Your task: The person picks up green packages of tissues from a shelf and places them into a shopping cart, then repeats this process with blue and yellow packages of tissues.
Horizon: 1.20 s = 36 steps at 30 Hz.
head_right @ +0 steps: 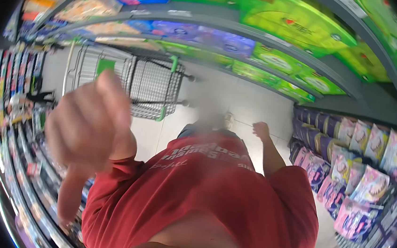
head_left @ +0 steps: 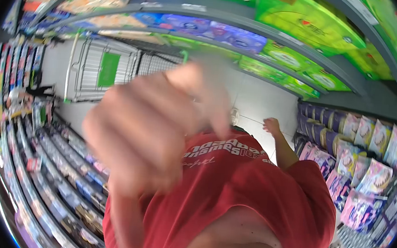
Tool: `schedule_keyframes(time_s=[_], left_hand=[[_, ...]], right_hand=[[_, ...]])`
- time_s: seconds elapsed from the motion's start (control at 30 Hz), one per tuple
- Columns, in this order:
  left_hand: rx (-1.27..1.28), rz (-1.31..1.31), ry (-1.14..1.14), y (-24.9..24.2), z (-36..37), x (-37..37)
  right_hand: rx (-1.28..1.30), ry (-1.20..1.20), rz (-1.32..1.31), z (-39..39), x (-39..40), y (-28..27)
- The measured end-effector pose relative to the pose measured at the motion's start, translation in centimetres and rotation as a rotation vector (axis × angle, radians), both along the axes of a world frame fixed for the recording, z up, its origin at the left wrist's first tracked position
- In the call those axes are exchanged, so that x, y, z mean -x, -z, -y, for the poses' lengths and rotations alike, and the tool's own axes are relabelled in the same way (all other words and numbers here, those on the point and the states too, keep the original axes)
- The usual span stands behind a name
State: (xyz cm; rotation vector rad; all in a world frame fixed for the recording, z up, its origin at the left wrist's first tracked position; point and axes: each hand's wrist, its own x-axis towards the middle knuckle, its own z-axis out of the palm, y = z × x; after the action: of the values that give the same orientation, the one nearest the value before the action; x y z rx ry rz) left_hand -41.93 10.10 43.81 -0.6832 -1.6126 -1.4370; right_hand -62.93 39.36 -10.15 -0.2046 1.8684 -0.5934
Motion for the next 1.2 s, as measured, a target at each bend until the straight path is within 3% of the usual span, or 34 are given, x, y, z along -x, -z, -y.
schedule_keyframes(time_s=[0.03,0.07,0.13,0.23,0.3,0.43,0.47,0.63,0.77,0.8,0.87,0.9,0.97,1.2], left_hand=[[-0.138,0.087,-0.231,2.3,0.2,-0.4],[-0.259,0.122,-0.270,4.1,1.0,-0.1],[-0.126,0.349,-0.423,7.4,4.0,-0.3],[-0.292,0.534,-0.483,12.6,6.6,0.2],[-0.222,0.879,-0.710,16.2,9.1,1.1],[-0.214,0.947,-0.622,20.9,12.6,4.3],[-0.074,0.934,-0.652,21.5,13.3,5.3],[0.346,0.885,-0.706,22.4,15.6,11.9],[0.321,0.904,-0.770,22.2,17.4,18.6],[0.250,0.952,-0.694,22.1,18.1,19.7],[0.152,0.980,-0.574,22.5,19.0,21.7],[0.153,0.981,-0.574,21.8,18.8,22.1],[0.015,1.190,-0.399,19.9,18.1,22.6],[-0.095,1.378,-0.371,18.9,17.4,23.6]], right_hand=[[0.018,0.002,-0.027,1.3,-0.5,-0.9],[0.018,0.036,-0.039,2.3,-0.7,-1.7],[0.099,0.123,-0.066,4.2,-0.7,-3.5],[0.151,0.179,-0.128,5.9,0.4,-5.4],[0.230,0.240,-0.198,6.5,2.7,-5.5],[0.275,0.256,-0.562,9.8,7.6,-10.5],[0.207,0.196,-0.711,10.4,9.2,-12.5],[0.510,0.417,-1.195,14.2,14.5,-24.7],[0.553,0.444,-1.385,16.3,21.0,-31.0],[0.559,0.440,-1.386,16.4,21.7,-32.3],[0.682,0.309,-0.940,16.4,22.9,-34.2],[0.683,0.309,-0.939,16.3,23.4,-34.6],[0.531,0.139,-0.758,16.3,24.6,-34.8],[0.615,0.024,-0.628,16.9,28.2,-32.8]])
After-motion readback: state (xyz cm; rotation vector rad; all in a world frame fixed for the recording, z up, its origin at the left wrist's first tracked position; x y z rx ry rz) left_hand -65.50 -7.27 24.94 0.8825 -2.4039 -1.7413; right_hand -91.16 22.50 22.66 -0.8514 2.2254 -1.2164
